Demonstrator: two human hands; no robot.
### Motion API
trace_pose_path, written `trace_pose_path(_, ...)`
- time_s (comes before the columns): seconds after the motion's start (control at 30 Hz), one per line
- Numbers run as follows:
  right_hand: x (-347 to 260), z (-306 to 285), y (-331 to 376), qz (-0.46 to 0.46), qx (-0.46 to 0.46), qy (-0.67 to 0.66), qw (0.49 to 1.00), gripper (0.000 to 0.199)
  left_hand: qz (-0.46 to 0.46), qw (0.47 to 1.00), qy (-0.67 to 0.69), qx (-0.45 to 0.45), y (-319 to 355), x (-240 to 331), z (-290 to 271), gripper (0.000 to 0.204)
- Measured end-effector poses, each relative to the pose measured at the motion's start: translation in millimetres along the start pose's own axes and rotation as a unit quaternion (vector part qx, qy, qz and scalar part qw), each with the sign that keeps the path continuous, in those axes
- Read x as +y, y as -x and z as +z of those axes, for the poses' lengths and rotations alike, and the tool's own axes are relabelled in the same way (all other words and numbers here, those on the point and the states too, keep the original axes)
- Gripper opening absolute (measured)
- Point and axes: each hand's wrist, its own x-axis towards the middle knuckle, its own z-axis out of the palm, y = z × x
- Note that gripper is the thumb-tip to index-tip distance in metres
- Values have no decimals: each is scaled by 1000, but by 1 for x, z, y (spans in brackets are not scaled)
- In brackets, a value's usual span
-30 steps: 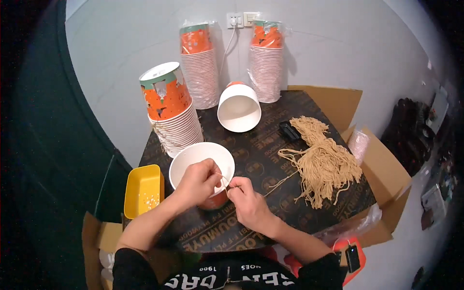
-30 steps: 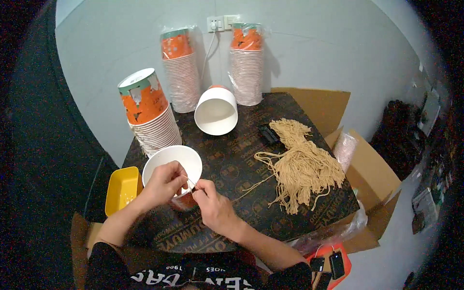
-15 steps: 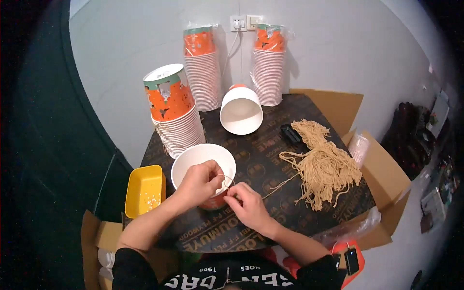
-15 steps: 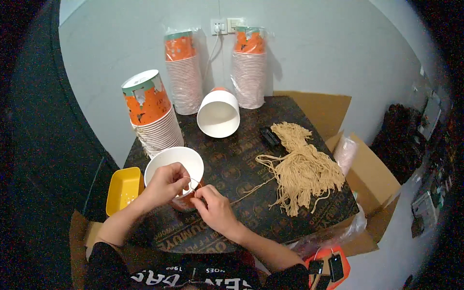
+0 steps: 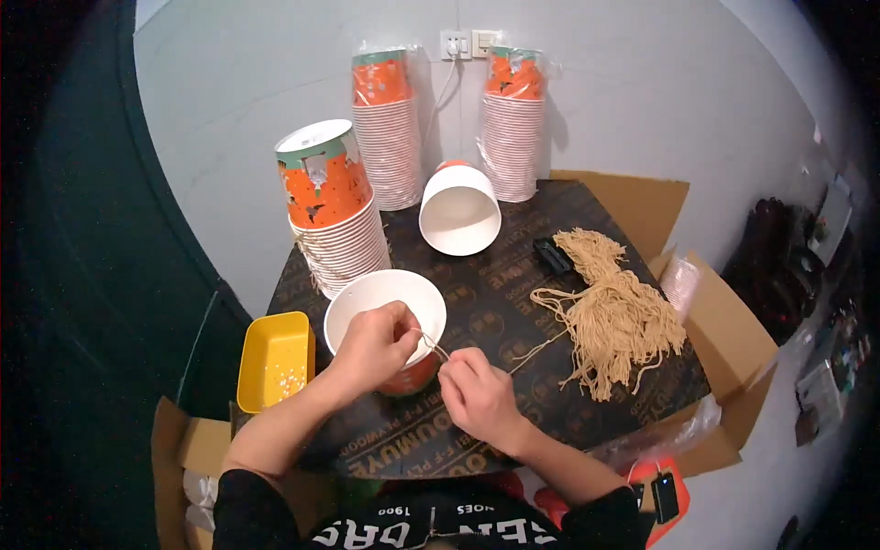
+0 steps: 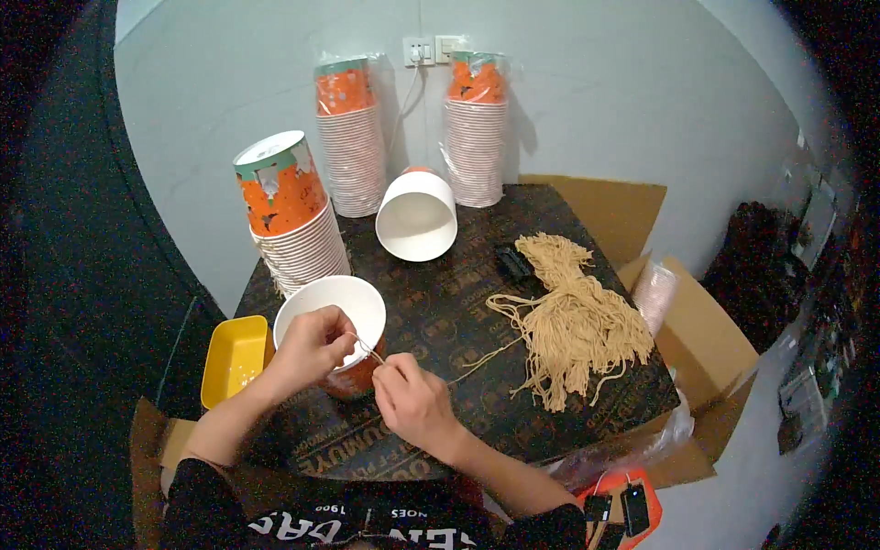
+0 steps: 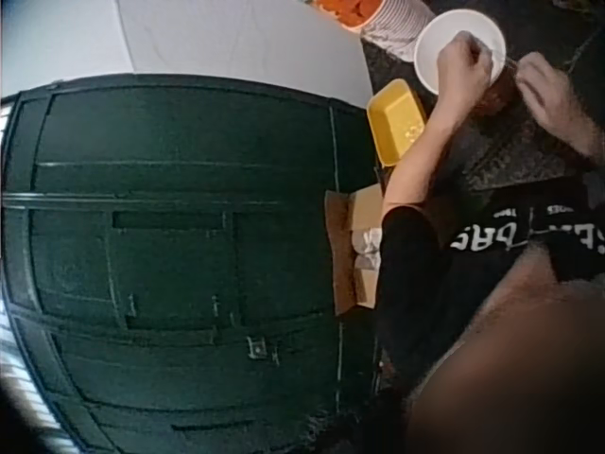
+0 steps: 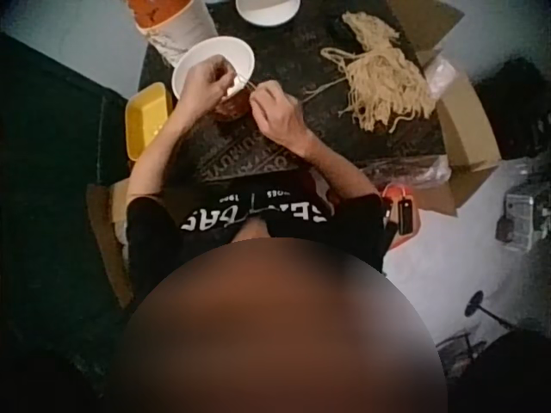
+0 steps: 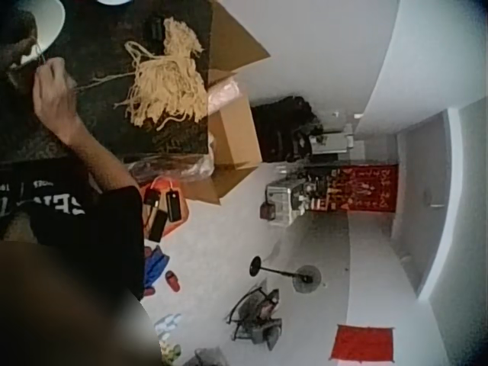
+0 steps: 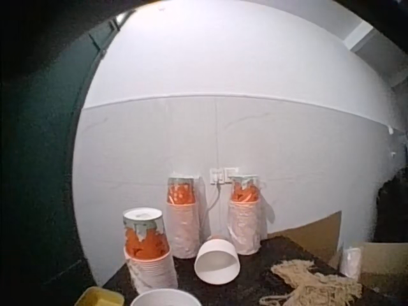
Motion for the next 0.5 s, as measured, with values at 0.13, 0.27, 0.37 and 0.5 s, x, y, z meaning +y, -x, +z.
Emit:
trace_pose_path(0.13,3,1,-1,38,11,-17,999,8,23,1000,-18,8,6,5,-1,10)
trace_pose_path(0.27,2,1,-3,127,21,-89,988,6,27,999,-26,13,11,14,-3,10)
trace_pose_path(0.37,4,4,-2,133,38,-87,987,8,31,999,-34,17,10,14,-4,10)
trace_pose_path(0.5,-1,6,-6,133,34,-43,990,12,33,999,-39,17,9,11,-4,10)
